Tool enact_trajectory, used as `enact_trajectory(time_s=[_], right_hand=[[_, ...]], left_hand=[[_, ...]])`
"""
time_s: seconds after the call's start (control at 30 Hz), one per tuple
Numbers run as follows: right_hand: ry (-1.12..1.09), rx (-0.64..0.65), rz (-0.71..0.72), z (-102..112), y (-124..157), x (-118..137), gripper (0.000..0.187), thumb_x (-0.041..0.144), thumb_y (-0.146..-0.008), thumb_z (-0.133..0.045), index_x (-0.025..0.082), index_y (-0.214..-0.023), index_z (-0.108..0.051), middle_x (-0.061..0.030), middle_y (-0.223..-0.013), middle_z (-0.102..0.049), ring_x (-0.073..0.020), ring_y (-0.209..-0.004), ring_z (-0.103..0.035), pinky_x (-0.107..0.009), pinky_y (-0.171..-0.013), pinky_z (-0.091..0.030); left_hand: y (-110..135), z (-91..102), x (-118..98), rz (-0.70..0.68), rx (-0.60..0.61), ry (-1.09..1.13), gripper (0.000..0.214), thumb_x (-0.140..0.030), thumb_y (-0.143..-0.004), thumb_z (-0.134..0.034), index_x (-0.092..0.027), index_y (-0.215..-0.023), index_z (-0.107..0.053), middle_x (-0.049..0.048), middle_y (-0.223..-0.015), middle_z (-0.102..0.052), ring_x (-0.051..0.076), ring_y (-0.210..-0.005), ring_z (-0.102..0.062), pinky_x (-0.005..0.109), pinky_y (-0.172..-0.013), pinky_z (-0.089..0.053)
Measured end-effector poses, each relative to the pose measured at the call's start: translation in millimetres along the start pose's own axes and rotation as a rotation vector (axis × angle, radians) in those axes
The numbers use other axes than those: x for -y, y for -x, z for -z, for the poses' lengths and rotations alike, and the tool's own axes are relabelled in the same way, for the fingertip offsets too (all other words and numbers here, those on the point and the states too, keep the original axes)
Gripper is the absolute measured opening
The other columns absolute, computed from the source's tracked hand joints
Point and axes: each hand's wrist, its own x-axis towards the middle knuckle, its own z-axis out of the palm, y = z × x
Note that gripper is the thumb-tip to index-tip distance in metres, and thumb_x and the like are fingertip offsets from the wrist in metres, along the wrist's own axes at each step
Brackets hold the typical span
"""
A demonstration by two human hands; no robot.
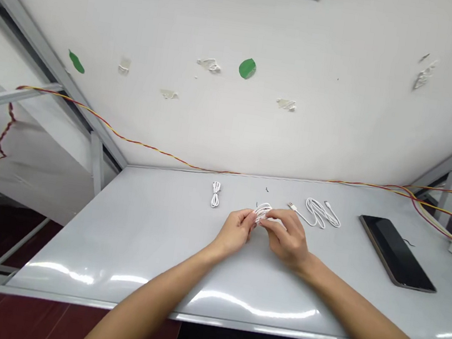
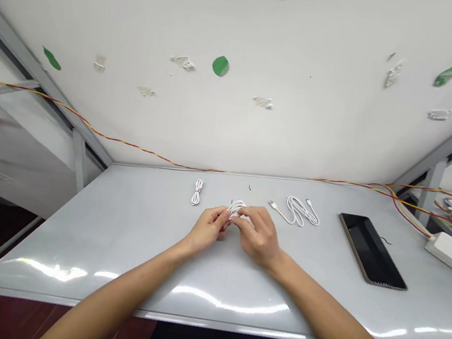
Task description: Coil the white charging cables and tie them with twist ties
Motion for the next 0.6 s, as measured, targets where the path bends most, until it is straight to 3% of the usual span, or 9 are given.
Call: enact_trajectory(time_s=[0.07, 0.13, 0.3, 0.5, 0.6], right_hand=[[0.052, 0.03, -0.029, 0, 1, -1, 0.027, 0.001, -0.086, -0.058, 0.025, -0.096, -0.067, -0.008, -0.107, -0.068, -0.0233, -0.097, -0.063, -0.038, -0.08, -0.055], [0.041, 0.085, -0.033, -1, 2, -2, 0.026, 0.002, -0.087, -0.056, 0.024, -0.095, -0.067, -0.0089, -0.117, -0.067, -0.0246, -0.103, -0.062, -0.041, -0.084, -0.053], [-0.103, 0.166, -0.012, -4, 2, -4, 0.029, 0.0, -0.09, -0.052, 0.024, -0.101, -0.065, -0.0052, -0.102, -0.074, -0.0201, -0.091, -0.066, -0.04, -0.083, -0.052], [-0.161, 0.219, -0.215, -1, -1, -3, 0.015, 0.015, -0.094, -0.056, 0.024, -0.096, -0.067, -0.0092, -0.118, -0.069, -0.0244, -0.104, -0.066, -0.044, -0.087, -0.053], [-0.205, 0.2, -0.221, 0, -3, -2, 0.018, 0.014, -0.094, -0.054, 0.025, -0.095, -0.068, -0.0065, -0.107, -0.073, -0.0216, -0.093, -0.069, -0.042, -0.083, -0.055]], left_hand=[[2, 0.2, -2, -0.136, -0.057, -0.387, 0.033, -0.035, -0.1, -0.036, -0.019, -0.073, -0.047, -0.0018, -0.065, -0.045, 0.012, -0.058, -0.04, 0.027, -0.058, -0.033], [4, 1.2, -3, -0.219, -0.07, -0.6, 0.028, -0.026, -0.099, -0.035, -0.019, -0.076, -0.051, 0.0016, -0.073, -0.055, 0.015, -0.067, -0.048, 0.03, -0.066, -0.038], [4, 4.5, 3, -0.242, -0.027, -0.725, 0.025, -0.018, -0.097, -0.034, -0.018, -0.088, -0.058, 0.0068, -0.087, -0.064, 0.019, -0.079, -0.059, 0.033, -0.074, -0.046], [3, 6.0, 8, -0.26, 0.005, -0.872, 0.028, -0.017, -0.099, -0.032, -0.018, -0.095, -0.06, 0.0075, -0.091, -0.066, 0.02, -0.083, -0.063, 0.032, -0.076, -0.049], [3, 5.9, 6, -0.237, 0.016, -0.85, 0.03, -0.018, -0.099, -0.031, -0.018, -0.092, -0.06, 0.0077, -0.087, -0.065, 0.02, -0.079, -0.062, 0.034, -0.075, -0.049]])
